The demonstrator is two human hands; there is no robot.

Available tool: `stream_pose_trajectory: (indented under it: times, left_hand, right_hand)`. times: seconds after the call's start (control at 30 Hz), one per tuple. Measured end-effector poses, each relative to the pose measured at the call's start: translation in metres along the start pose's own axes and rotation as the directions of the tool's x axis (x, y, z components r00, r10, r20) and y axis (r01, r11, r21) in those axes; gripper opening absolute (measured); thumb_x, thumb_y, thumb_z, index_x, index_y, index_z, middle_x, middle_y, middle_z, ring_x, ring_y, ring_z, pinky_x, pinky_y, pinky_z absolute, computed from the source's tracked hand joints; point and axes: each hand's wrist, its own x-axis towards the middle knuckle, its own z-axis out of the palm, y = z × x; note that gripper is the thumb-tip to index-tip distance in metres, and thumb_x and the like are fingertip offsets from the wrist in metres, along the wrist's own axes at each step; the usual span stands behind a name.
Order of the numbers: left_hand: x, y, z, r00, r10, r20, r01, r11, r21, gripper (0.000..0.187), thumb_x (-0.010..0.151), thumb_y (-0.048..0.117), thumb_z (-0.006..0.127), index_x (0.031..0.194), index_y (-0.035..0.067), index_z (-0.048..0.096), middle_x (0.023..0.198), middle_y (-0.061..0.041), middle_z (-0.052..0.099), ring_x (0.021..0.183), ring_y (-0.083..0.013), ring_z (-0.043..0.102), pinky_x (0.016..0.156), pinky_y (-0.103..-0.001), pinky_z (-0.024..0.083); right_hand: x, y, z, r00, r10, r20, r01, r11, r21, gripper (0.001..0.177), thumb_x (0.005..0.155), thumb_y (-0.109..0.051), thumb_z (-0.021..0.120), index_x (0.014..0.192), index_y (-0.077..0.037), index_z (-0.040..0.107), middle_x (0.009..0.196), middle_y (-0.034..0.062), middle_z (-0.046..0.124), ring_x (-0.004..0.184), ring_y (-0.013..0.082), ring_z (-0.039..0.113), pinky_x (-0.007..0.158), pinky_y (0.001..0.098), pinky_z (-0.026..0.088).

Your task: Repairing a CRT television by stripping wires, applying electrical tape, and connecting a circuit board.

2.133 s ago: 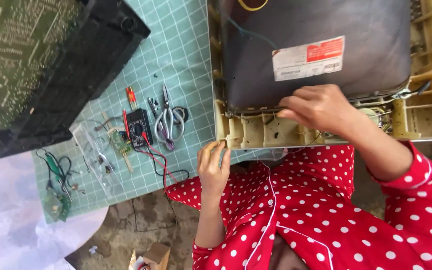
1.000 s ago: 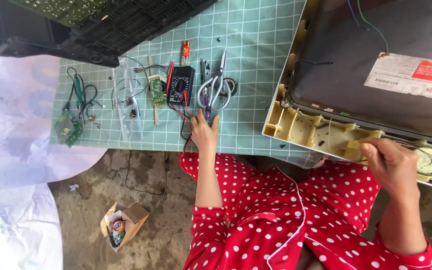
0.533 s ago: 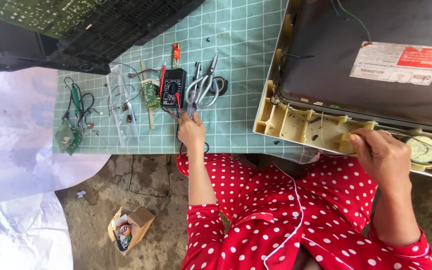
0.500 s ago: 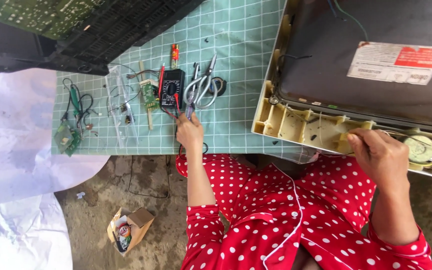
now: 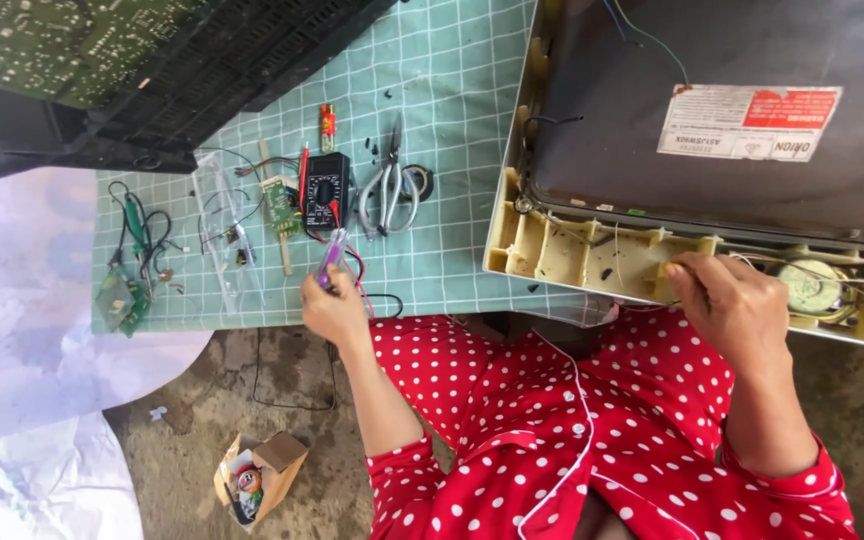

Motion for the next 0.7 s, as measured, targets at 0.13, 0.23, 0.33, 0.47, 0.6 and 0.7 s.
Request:
stream_pose_trajectory:
  times: [0.13, 0.23, 0.33, 0.47, 0.6, 0.7]
  left_hand:
    - [0.005, 0.0, -0.032, 0.997, 0.034, -0.065, -0.037, 0.998, -0.051, 0.027, 0.103, 0.023, 0.057, 0.083, 0.005, 0.06, 0.064, 0.0, 0.055, 0.048, -0.0097, 0.048, 0.043, -0.025, 0.04]
    - [0.009, 0.025, -0.065, 0.993, 0.021, -0.118, -0.037, 0.99, -0.135, 0.027, 0.104, 0.024, 0.058, 0.091, 0.001, 0.063, 0.071, -0.005, 0.059, 0.055, -0.015, 0.052, 0.047, -0.029, 0.042]
    - [0.01, 0.058, -0.093, 0.983, 0.058, -0.174, -0.097, 0.97, -0.222, 0.031, 0.103, 0.027, 0.056, 0.096, -0.001, 0.065, 0.078, -0.01, 0.061, 0.061, -0.0208, 0.056, 0.052, -0.034, 0.042]
    - [0.003, 0.104, -0.119, 0.892, 0.284, -0.353, -0.394, 0.871, -0.293, 0.039, 0.098, 0.035, 0.052, 0.085, 0.0, 0.061, 0.073, -0.014, 0.057, 0.056, -0.0286, 0.055, 0.051, -0.038, 0.041]
    - [-0.043, 0.127, -0.098, 0.742, 0.349, -0.572, -0.562, 0.789, -0.248, 0.047, 0.096, 0.047, 0.035, 0.075, 0.011, 0.056, 0.06, -0.005, 0.058, 0.049, -0.0216, 0.062, 0.043, -0.033, 0.051]
    - [-0.055, 0.172, -0.114, 0.702, 0.598, -0.386, -0.689, 0.434, -0.58, 0.043, 0.086, 0.049, 0.062, 0.061, 0.013, 0.065, 0.055, -0.001, 0.057, 0.042, -0.0145, 0.055, 0.048, -0.025, 0.05]
  right_hand:
    - [-0.001, 0.001, 0.001, 1.0, -0.003, -0.008, 0.003, 1.0, -0.028, 0.017, 0.113, -0.022, 0.069, 0.104, -0.009, 0.074, 0.079, 0.0017, 0.068, 0.066, 0.0172, 0.063, 0.056, 0.0316, 0.046]
    - [-0.004, 0.003, 0.004, 1.0, -0.002, -0.014, 0.001, 0.999, -0.046, 0.016, 0.113, -0.023, 0.069, 0.104, -0.011, 0.075, 0.081, 0.0009, 0.069, 0.068, 0.0174, 0.064, 0.056, 0.0315, 0.045]
    - [0.001, -0.002, 0.001, 0.998, -0.015, -0.056, 0.014, 1.0, -0.014, 0.016, 0.112, -0.019, 0.071, 0.102, -0.007, 0.075, 0.08, 0.0046, 0.068, 0.067, 0.0201, 0.062, 0.058, 0.0333, 0.046]
    - [0.015, -0.038, -0.021, 0.945, -0.109, -0.309, 0.188, 0.952, 0.24, 0.027, 0.104, -0.009, 0.062, 0.085, 0.006, 0.07, 0.078, 0.0194, 0.069, 0.068, 0.0332, 0.064, 0.071, 0.0432, 0.05]
    - [0.023, -0.079, -0.023, 0.908, -0.222, -0.355, 0.335, 0.894, 0.297, 0.025, 0.096, -0.027, 0.068, 0.093, -0.002, 0.072, 0.09, 0.0168, 0.073, 0.084, 0.0296, 0.072, 0.08, 0.0443, 0.058]
    - [0.03, -0.107, -0.009, 0.838, -0.327, -0.437, 0.495, 0.792, 0.357, 0.03, 0.088, -0.035, 0.077, 0.106, -0.012, 0.075, 0.116, 0.0218, 0.072, 0.098, 0.0376, 0.072, 0.089, 0.0526, 0.056]
